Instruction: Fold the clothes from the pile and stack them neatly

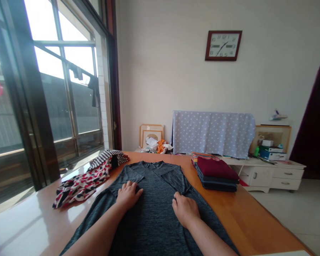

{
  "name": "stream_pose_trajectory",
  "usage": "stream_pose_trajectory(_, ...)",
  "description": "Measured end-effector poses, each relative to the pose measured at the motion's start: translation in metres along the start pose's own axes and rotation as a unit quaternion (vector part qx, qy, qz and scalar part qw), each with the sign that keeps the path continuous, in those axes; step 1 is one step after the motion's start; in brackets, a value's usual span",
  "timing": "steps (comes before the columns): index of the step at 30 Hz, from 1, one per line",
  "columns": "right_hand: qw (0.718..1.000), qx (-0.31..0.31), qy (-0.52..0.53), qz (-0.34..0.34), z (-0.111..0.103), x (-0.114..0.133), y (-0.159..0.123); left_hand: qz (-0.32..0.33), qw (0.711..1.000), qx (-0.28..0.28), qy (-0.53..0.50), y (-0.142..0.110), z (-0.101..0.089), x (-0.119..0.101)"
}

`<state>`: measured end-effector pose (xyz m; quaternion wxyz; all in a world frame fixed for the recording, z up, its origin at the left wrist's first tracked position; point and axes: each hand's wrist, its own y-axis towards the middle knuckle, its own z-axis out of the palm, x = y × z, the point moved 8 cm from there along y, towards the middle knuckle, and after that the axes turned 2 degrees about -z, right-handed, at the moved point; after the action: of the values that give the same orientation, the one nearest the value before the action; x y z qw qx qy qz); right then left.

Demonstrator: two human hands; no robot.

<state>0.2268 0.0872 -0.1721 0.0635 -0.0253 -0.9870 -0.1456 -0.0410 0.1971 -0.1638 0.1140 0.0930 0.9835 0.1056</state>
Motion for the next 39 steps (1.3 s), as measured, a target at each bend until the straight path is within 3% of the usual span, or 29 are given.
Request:
stream_pose_trajectory(9,1.000,0.010,-0.001,0.003,0.000,0.001,-0.002,0.008,0.998,0.056,-0.001,-0.009,-0.002,-0.004)
stream_pose_trajectory(23,1.000,0.015,-0.010,0.001,0.002,0.000,-0.001,0.021,0.999,0.045,-0.003,-0.018,-0.002,-0.006)
stream_pose_trajectory(32,1.000,0.023,-0.006,0.006,0.000,0.000,-0.002,0.050,0.993,0.091,-0.050,-0.016,-0.003,-0.003)
stream_pose_trajectory(35,0.999,0.031,-0.001,0.014,-0.002,0.000,-0.002,0.057,0.990,0.104,-0.076,-0.014,-0.010,0.003)
stream_pose_trajectory(39,0.999,0.032,0.003,0.013,-0.002,-0.001,-0.003,0.044,0.995,0.035,-0.082,-0.013,-0.034,0.026)
